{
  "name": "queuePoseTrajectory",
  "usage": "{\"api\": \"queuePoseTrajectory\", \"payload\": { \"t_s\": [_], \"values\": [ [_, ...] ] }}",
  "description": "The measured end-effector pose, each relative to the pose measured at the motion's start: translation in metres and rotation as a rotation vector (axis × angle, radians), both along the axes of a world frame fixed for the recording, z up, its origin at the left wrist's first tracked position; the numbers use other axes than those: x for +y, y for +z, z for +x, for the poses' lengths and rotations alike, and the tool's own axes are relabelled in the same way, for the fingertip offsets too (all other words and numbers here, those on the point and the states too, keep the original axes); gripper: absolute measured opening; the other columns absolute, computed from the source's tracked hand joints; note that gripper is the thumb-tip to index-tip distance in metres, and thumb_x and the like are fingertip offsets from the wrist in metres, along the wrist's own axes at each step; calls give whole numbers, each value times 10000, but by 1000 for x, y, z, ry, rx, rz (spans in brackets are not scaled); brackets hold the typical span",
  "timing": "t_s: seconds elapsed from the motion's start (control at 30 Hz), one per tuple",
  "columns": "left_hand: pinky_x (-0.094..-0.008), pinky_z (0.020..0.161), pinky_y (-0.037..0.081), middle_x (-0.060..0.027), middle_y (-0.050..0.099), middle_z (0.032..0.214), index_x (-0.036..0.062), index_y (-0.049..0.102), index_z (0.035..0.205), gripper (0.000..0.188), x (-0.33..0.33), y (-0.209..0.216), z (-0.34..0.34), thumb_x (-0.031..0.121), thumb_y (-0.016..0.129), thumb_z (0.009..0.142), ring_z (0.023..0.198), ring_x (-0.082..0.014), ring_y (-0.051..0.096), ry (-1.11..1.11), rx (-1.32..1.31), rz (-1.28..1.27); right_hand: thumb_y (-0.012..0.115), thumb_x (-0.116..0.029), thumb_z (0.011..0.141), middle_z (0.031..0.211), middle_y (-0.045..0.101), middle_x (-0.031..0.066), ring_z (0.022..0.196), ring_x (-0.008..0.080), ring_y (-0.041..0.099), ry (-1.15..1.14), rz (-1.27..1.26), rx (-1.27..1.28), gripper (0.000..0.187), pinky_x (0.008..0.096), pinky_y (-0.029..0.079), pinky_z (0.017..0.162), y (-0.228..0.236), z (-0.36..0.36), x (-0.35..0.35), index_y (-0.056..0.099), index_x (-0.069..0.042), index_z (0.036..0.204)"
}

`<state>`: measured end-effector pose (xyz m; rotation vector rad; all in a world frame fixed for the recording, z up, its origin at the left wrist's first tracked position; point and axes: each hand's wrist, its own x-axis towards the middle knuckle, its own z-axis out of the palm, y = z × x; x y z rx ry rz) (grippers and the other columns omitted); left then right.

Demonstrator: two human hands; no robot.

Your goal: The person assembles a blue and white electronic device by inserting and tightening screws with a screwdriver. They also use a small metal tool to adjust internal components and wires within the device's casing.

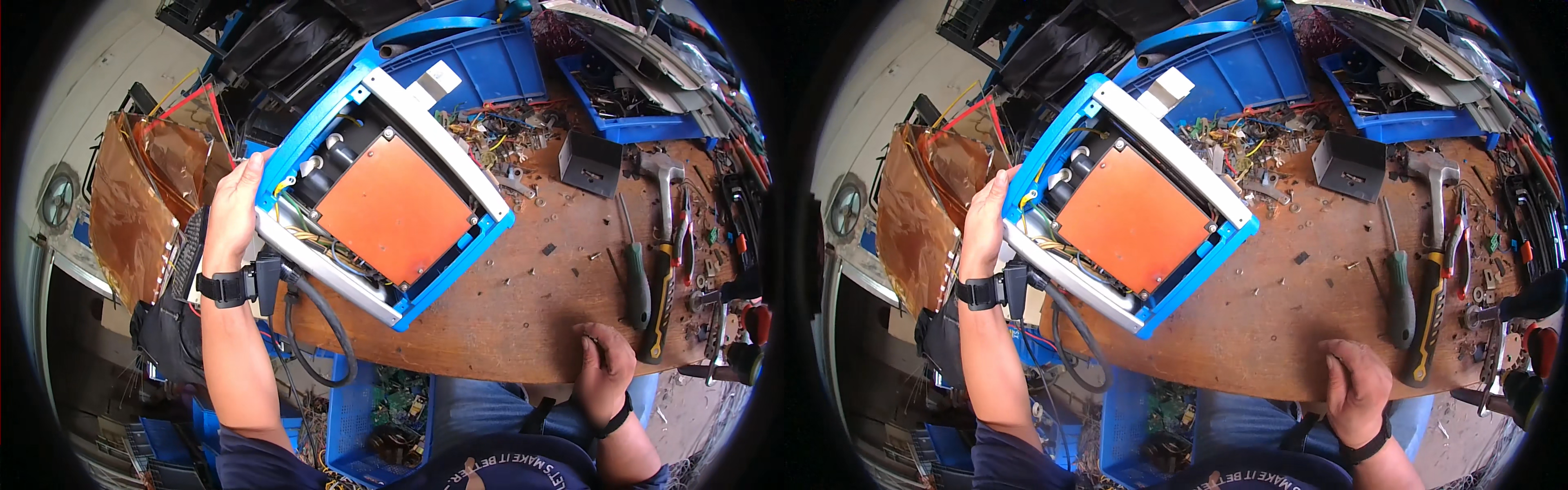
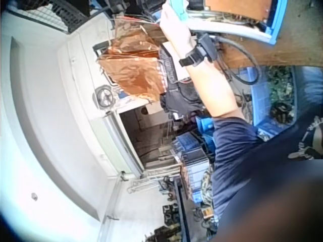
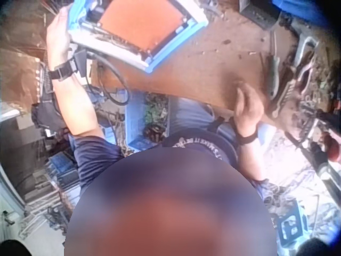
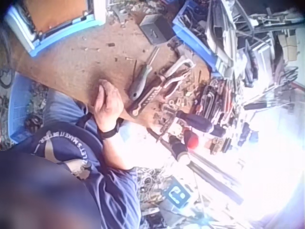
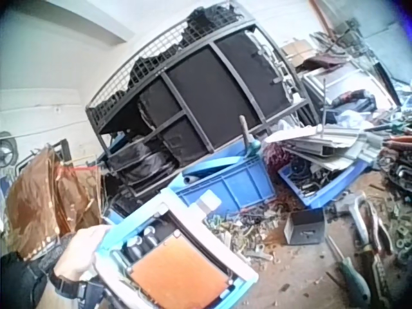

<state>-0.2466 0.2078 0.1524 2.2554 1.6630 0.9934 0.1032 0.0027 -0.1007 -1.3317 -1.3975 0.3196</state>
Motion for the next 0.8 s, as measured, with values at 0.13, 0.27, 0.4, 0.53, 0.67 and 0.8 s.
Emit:
{"api": "queuePoseTrajectory", "payload": {
  "t_s": [0.13, 0.27, 0.4, 0.53, 0.67, 0.8],
  "values": [
    [-302, 1029, 419, -120, 679, 1207, -47, 626, 1272, 541, 2, 1, -2, 411, 426, 1064, 1109, -174, 611, -24, 3, -35, 626, 64, 831, 909, 702, 151, 813, 319, 680, 7, 11, 13, 138, 356, 528, 736, -1, 0, 0, 643, 2, 954],
    [-297, 1029, 418, -118, 679, 1206, -53, 631, 1258, 499, 6, 2, -5, 362, 435, 1064, 1105, -173, 611, -4, -13, -56, 632, 75, 805, 906, 698, 159, 817, 337, 680, 17, 36, 40, 158, 373, 534, 735, -2, 0, 2, 647, 4, 946],
    [-297, 1019, 426, -119, 680, 1205, -56, 630, 1257, 492, 7, 1, -7, 352, 434, 1065, 1096, -172, 614, -25, -22, -41, 630, 77, 805, 905, 697, 161, 825, 338, 681, 19, 44, 9, 161, 375, 535, 744, -2, 0, 3, 646, 7, 949],
    [-287, 991, 436, -99, 687, 1155, -43, 646, 1240, 469, 8, 0, -8, 347, 457, 1060, 1055, -158, 614, -40, -46, -31, 628, 79, 806, 907, 696, 161, 836, 341, 682, 27, 40, 1, 164, 377, 537, 751, -1, 1, 3, 646, 8, 953],
    [-279, 974, 442, -85, 691, 1125, -33, 659, 1227, 452, 8, 0, -7, 341, 470, 1057, 1031, -143, 615, -2, -51, -29, 628, 76, 809, 913, 693, 165, 837, 348, 681, 22, 40, -5, 159, 378, 538, 749, -1, 1, 2, 645, 9, 952],
    [-278, 976, 439, -92, 693, 1135, -30, 663, 1225, 449, 5, -1, -6, 340, 474, 1055, 1043, -146, 616, -17, -66, -15, 630, 73, 812, 913, 690, 169, 832, 348, 680, 12, 64, -8, 155, 376, 537, 746, -2, 0, 3, 645, 9, 952]
  ]
}}
